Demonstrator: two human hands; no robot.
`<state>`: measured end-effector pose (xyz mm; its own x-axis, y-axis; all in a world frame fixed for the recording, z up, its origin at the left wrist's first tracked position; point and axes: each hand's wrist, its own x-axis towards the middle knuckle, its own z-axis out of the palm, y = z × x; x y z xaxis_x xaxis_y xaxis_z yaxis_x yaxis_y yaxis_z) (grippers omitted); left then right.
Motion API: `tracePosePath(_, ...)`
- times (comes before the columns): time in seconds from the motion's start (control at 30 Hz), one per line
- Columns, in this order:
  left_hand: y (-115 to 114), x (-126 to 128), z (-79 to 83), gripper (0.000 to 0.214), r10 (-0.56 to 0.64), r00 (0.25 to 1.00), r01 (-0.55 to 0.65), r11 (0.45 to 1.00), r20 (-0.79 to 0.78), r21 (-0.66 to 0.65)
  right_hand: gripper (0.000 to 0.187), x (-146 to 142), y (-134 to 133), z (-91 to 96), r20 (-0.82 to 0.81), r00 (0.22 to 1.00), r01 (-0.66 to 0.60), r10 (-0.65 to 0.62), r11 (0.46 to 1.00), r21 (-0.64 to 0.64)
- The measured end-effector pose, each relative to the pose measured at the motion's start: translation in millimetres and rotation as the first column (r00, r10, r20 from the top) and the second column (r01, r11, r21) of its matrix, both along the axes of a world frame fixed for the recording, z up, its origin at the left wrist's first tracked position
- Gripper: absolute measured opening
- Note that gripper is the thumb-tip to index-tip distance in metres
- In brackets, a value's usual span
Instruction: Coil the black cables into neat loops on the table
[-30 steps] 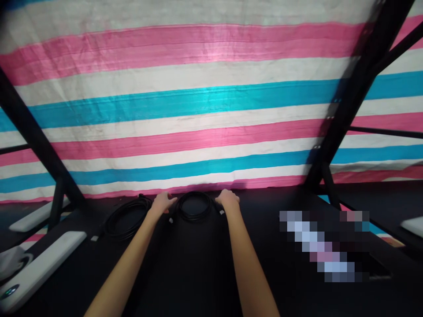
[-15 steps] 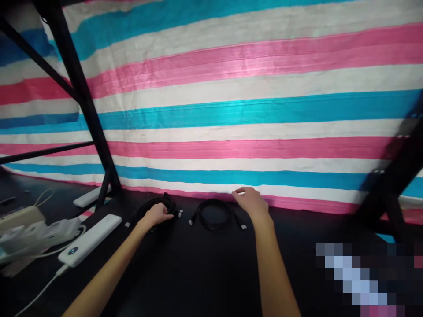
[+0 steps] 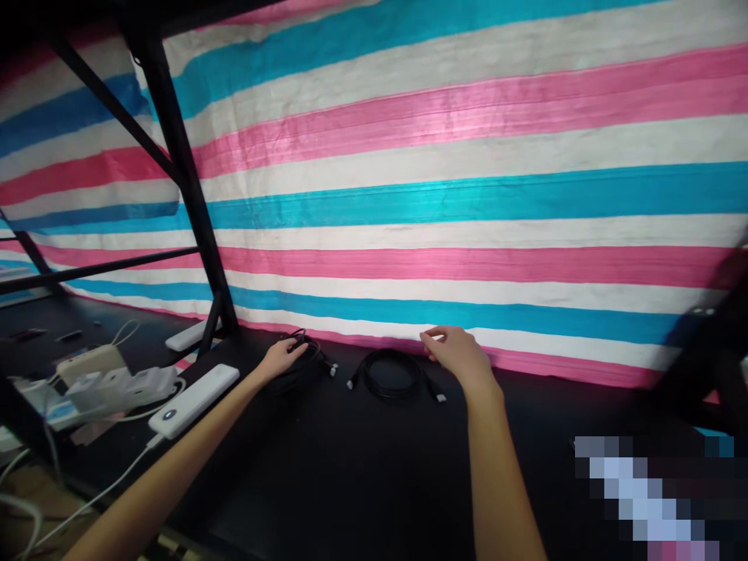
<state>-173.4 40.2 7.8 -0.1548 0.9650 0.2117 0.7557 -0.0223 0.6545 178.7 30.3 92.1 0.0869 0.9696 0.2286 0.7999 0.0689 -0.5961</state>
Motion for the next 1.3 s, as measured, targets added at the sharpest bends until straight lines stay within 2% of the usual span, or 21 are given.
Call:
tracePosePath(0.07,0,-4,1.7,0.039,-0.014,1.0,0.014,1.0,-0.023,-0.002,0.027,-2,-5,1.8,-0.014,0.999,-0.047,0.047,0.998,-0.047)
tracePosePath(0.2,-3,-12,-0.9,0.05,-0.136,0.988,0.133,0.99,-0.077,-0.051,0.027,-9,-11,4.0,-0.023,0.994,-0.107,0.105,0.991,-0.084)
tracePosePath(0.37,-19,-27,-13.9,0.053,-0.205,0.949,0.194,0.979,-0.241,-0.07,0.022,-33,-22,12.1,0.039,0.993,-0.113,0.112,0.993,0.025)
tracePosePath(0.43,-28,-33,-19.2,0.049,-0.258,0.918,0.234,0.965,-0.299,-0.116,0.02,-56,-31,13.4,0.094,0.978,-0.194,0.185,0.975,0.104)
tracePosePath(0.5,-39,-39,-21.9,0.045,-0.274,0.896,0.245,0.961,-0.349,-0.124,0.019,-85,-41,8.3,0.13,0.923,-0.379,0.363,0.915,0.138)
tracePosePath(0.57,-48,-46,-21.2,0.042,-0.248,0.884,0.233,0.969,-0.397,-0.085,0.019,-117,-51,-5.3,0.154,0.816,-0.577,0.557,0.804,0.143)
tracePosePath(0.63,-55,-53,-18.0,0.031,-0.224,0.873,0.229,0.973,-0.434,-0.043,0.022,-149,-58,-25.9,0.229,0.708,-0.703,0.668,0.696,0.144)
tracePosePath(0.7,-60,-60,-13.2,0.017,-0.213,0.866,0.235,0.972,-0.453,-0.008,0.028,-176,-60,-48.2,0.265,0.662,-0.745,0.701,0.653,0.132)
tracePosePath(0.8,-61,-70,-2.4,0.017,-0.159,0.877,0.223,0.971,-0.453,0.09,0.057,-205,-50,-72.4,0.289,0.676,-0.73,0.678,0.67,0.137)
tracePosePath(0.87,-57,-75,8.7,0.021,-0.105,0.895,0.201,0.963,-0.433,0.181,0.067,-218,-34,-77.4,0.28,0.706,-0.701,0.651,0.698,0.143)
tracePosePath(0.93,-51,-78,22.3,0.023,-0.075,0.914,0.192,0.945,-0.398,0.265,0.064,-227,-15,-74.2,0.256,0.725,-0.682,0.64,0.718,0.138)
tracePosePath(1.0,-43,-77,36.6,0.023,-0.075,0.929,0.205,0.919,-0.362,0.336,0.056,-232,5,-66.4,0.22,0.718,-0.691,0.661,0.715,0.106)
tracePosePath(1.07,-37,-74,49.3,0.024,-0.102,0.935,0.24,0.887,-0.339,0.396,0.045,-234,21,-58.1,0.175,0.679,-0.729,0.713,0.683,0.042)
tracePosePath(1.17,-34,-66,63.5,0.023,-0.164,0.927,0.313,0.833,-0.337,0.455,0.029,-232,31,-52.2,0.104,0.583,-0.805,0.806,0.59,-0.065)
tracePosePath(1.23,-36,-60,70.1,0.022,-0.204,0.914,0.361,0.803,-0.351,0.474,0.031,-228,28,-55.8,0.064,0.524,-0.841,0.849,0.528,-0.117)
tracePosePath(1.3,-40,-55,75.2,0.017,-0.253,0.89,0.42,0.78,-0.379,0.464,0.042,-224,22,-65.5,0.042,0.483,-0.862,0.875,0.483,-0.154)
